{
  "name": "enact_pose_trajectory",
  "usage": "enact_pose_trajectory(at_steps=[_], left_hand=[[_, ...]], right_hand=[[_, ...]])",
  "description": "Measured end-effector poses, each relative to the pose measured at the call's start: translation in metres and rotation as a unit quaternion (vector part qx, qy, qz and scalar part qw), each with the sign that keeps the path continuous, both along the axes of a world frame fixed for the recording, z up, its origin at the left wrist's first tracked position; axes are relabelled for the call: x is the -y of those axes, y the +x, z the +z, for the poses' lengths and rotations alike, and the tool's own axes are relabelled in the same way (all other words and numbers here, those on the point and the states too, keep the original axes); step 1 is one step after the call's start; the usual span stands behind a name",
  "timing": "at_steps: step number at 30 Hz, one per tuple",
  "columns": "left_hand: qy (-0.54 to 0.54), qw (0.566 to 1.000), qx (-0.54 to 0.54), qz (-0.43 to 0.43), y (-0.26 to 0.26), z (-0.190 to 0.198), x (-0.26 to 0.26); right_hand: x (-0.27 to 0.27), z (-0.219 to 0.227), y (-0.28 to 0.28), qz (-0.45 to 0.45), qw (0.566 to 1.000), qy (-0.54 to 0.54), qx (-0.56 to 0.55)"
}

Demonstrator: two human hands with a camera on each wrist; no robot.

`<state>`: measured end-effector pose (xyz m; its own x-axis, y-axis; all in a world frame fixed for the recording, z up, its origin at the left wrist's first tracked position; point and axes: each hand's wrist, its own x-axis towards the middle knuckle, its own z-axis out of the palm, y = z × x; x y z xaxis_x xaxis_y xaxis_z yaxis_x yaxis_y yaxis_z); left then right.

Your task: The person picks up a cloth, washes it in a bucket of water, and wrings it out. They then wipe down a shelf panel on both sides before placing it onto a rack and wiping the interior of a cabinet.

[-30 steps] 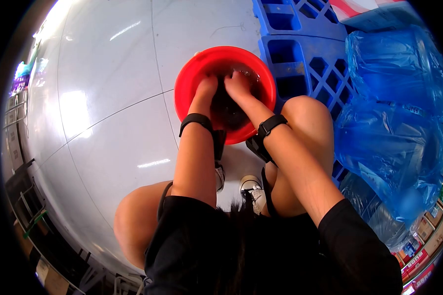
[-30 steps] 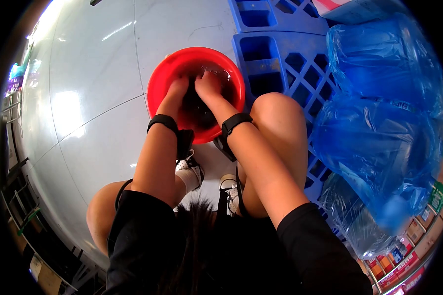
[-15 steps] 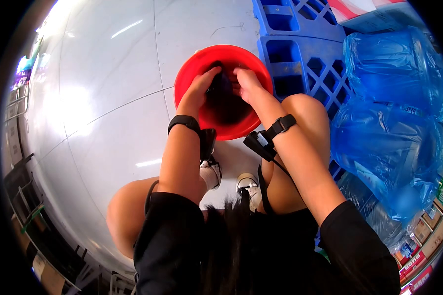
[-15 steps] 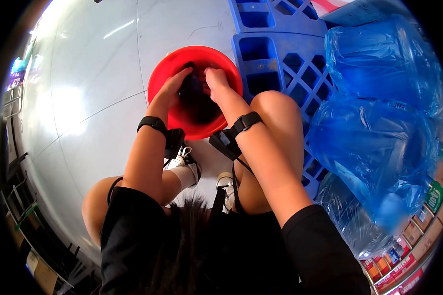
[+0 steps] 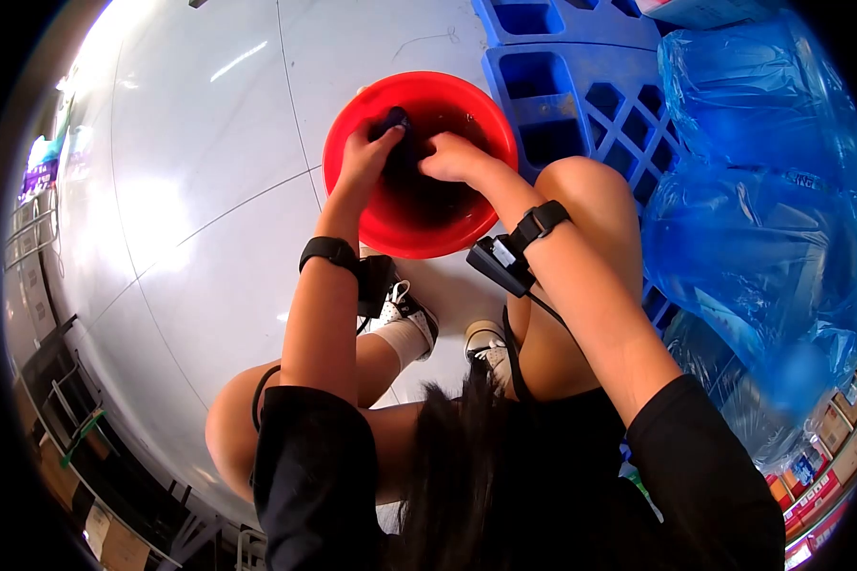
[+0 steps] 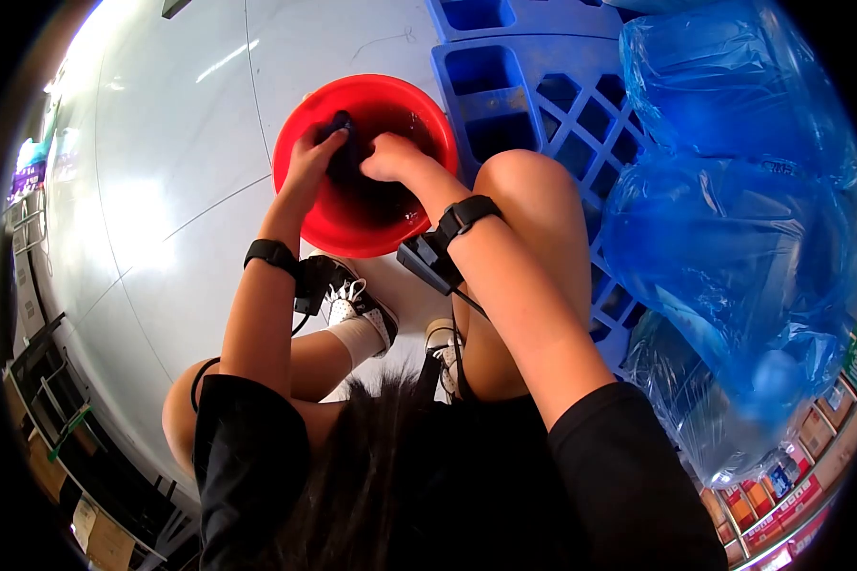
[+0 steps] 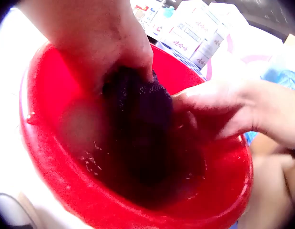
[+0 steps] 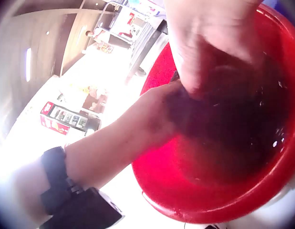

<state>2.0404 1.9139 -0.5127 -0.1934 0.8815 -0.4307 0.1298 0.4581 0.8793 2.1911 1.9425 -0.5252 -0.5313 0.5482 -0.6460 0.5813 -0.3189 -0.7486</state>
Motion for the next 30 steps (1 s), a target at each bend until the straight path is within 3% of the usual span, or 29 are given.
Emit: enact_pose_trajectory(at_steps=[1,2,3,4,6,8,10,11,12,14,16,18,19,22,24,25,27,30], left_hand=[[0.0,1.0,0.002,0.002,0.002,-0.001,0.0],[-0.003,0.997,-0.071,-0.012,0.005,-0.002,0.001],[-0.007,0.989,-0.143,-0.024,0.005,-0.006,0.0],[-0.007,0.99,-0.14,-0.017,0.004,-0.011,-0.001],[0.037,0.964,-0.255,-0.059,0.003,-0.026,-0.001],[0.009,0.967,-0.249,-0.056,0.0,-0.049,-0.006],[-0.019,0.968,-0.244,-0.051,-0.003,-0.048,-0.005],[-0.038,0.991,-0.125,-0.031,0.001,-0.039,-0.004],[-0.055,0.998,-0.005,-0.012,0.005,-0.036,-0.005],[-0.067,0.998,0.019,-0.008,0.007,-0.041,-0.006],[-0.077,0.996,0.043,-0.005,0.013,-0.041,-0.006],[0.026,0.994,-0.103,-0.013,0.02,-0.039,-0.005],[0.024,0.994,-0.102,-0.009,0.021,-0.036,-0.006],[-0.009,0.987,-0.161,-0.018,0.022,-0.029,-0.01],[-0.128,0.972,-0.196,-0.01,0.017,-0.038,-0.016],[-0.126,0.973,-0.195,-0.009,0.015,-0.043,-0.016],[-0.11,0.99,-0.074,0.052,0.009,-0.054,-0.011],[-0.178,0.984,0.019,-0.006,0.002,-0.066,-0.009]], right_hand=[[0.002,0.005,0.002,-0.013,0.992,0.103,0.073],[0.004,0.01,0.004,-0.024,0.968,0.205,0.146],[0.007,0.013,0.006,-0.072,0.949,0.276,0.135],[0.004,0.016,0.006,-0.065,0.949,0.278,0.136],[-0.004,0.022,0.006,-0.124,0.938,0.273,0.173],[-0.006,0.005,0.002,-0.118,0.944,0.267,0.153],[0.001,-0.018,-0.007,-0.199,0.921,0.319,0.104],[0.007,-0.026,-0.01,-0.196,0.905,0.349,0.141],[0.007,-0.028,-0.01,-0.196,0.906,0.349,0.141],[0.009,-0.031,-0.01,-0.108,0.921,0.346,0.143],[0.012,-0.024,-0.012,-0.114,0.918,0.349,0.15],[0.014,-0.02,-0.013,-0.069,0.931,0.294,0.205],[0.015,-0.019,-0.013,-0.064,0.932,0.294,0.205],[0.013,-0.023,-0.014,-0.05,0.926,0.295,0.229],[0.008,-0.033,-0.02,-0.071,0.95,0.223,0.209],[0.006,-0.031,-0.02,-0.07,0.949,0.226,0.21],[0.006,-0.026,-0.021,-0.129,0.956,0.187,0.186],[0.009,-0.019,-0.017,-0.132,0.95,0.203,0.198]])
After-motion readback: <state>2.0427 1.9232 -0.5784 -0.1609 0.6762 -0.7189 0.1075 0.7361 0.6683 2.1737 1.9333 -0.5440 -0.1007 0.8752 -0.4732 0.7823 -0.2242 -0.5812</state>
